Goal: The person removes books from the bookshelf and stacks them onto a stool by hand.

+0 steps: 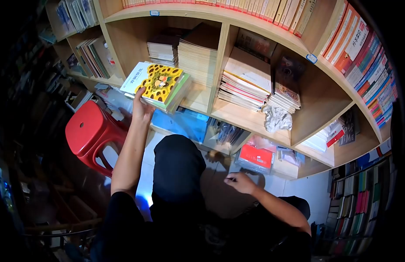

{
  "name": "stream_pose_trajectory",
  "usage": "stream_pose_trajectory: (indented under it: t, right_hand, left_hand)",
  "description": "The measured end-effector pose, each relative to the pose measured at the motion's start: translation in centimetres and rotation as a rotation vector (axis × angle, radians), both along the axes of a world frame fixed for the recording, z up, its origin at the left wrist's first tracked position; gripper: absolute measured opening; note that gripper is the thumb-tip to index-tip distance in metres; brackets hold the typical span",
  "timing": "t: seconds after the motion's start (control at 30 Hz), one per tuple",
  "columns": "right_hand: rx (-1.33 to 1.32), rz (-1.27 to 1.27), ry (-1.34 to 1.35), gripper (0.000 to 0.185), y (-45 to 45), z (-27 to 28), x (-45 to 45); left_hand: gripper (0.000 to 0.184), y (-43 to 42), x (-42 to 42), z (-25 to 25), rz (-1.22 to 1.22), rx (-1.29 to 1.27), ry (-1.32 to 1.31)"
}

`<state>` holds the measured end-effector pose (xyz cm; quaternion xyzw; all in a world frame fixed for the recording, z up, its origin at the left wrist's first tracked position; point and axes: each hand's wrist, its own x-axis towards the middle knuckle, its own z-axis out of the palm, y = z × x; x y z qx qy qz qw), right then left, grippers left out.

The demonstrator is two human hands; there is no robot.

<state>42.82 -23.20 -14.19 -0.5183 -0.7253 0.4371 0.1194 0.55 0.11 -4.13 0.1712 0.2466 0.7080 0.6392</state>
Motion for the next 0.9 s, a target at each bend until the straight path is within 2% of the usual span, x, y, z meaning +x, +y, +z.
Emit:
stream_pose_trajectory:
  t: [0.13, 0.2, 0.27, 0.3, 0.33, 0.4, 0.43, 0.47, 0.5, 0.53, 0.6, 0.67, 0.73, 0.8, 0.9]
  right_hand:
    - [0.118, -0.022, -0.030, 0.027, 1.3, -6.0, -7.2]
    - [0.200, -0.009, -0.095, 0.026, 1.6, -6.7, -9.6]
    - [0.282, -0.011, -0.155, 0.025, 1.5, -7.0, -11.1]
    - [0.289, -0.023, -0.187, 0.024, 1.6, -7.0, -11.5]
    - [0.295, -0.035, -0.217, 0.023, 1.6, -7.1, -12.0]
    - [0.253, -0.058, -0.242, 0.020, 2.7, -7.5, -12.8]
    - [0.211, -0.083, -0.276, 0.017, 2.6, -7.9, -13.1]
    - [0.206, -0.094, -0.275, 0.017, 2.1, -8.3, -13.5]
    - [0.262, -0.168, -0.253, 0.015, 1.6, -8.7, -14.0]
    - [0.299, -0.186, -0.201, 0.015, 1.6, -8.6, -13.8]
    - [0.337, -0.210, -0.155, 0.015, 1.5, -6.9, -13.1]
    - [0.179, -0.112, -0.110, 0.019, 1.8, -2.9, -11.9]
    - [0.233, -0.090, -0.167, 0.024, 2.7, -1.0, -9.2]
    - [0.285, -0.154, -0.163, 0.023, 3.8, 0.5, -6.6]
    - [0.258, -0.121, -0.189, 0.020, 6.0, 0.7, -5.6]
  left_hand:
    - [0.057, 3.2, -0.2, -2.4, 0.018, 0.009, 0.064]
    - [0.057, 3.0, -0.3, -2.5, 0.023, -0.011, 0.079]
    - [0.061, 2.5, 0.0, -1.1, 0.120, -0.124, 0.239]
    - [0.070, 2.0, -0.3, -0.2, 0.063, -0.224, 0.338]
    - [0.070, 1.8, -0.8, 0.0, 0.064, -0.231, 0.345]
    - [0.077, 2.0, -2.2, 0.5, -0.014, -0.467, 0.631]
    - [0.081, 2.0, -2.6, 0.6, -0.058, -0.431, 0.684]
    - [0.081, 2.2, -2.7, 0.5, -0.069, -0.431, 0.688]
    - [0.070, 2.2, -2.5, 1.2, -0.060, -0.461, 0.686]
    - [0.060, 2.2, -2.1, 2.0, -0.049, -0.491, 0.681]
    - [0.061, 2.3, -2.1, 2.2, -0.047, -0.456, 0.722]
    - [0.063, 3.5, -3.0, 1.5, -0.111, -0.460, 0.765]
    - [0.068, 3.1, -2.5, 1.9, -0.089, -0.523, 0.743]
    - [0.079, 3.1, -3.3, 1.8, -0.113, -0.549, 0.846]
    - [0.077, 3.6, -4.4, 0.1, -0.117, -0.530, 0.782]
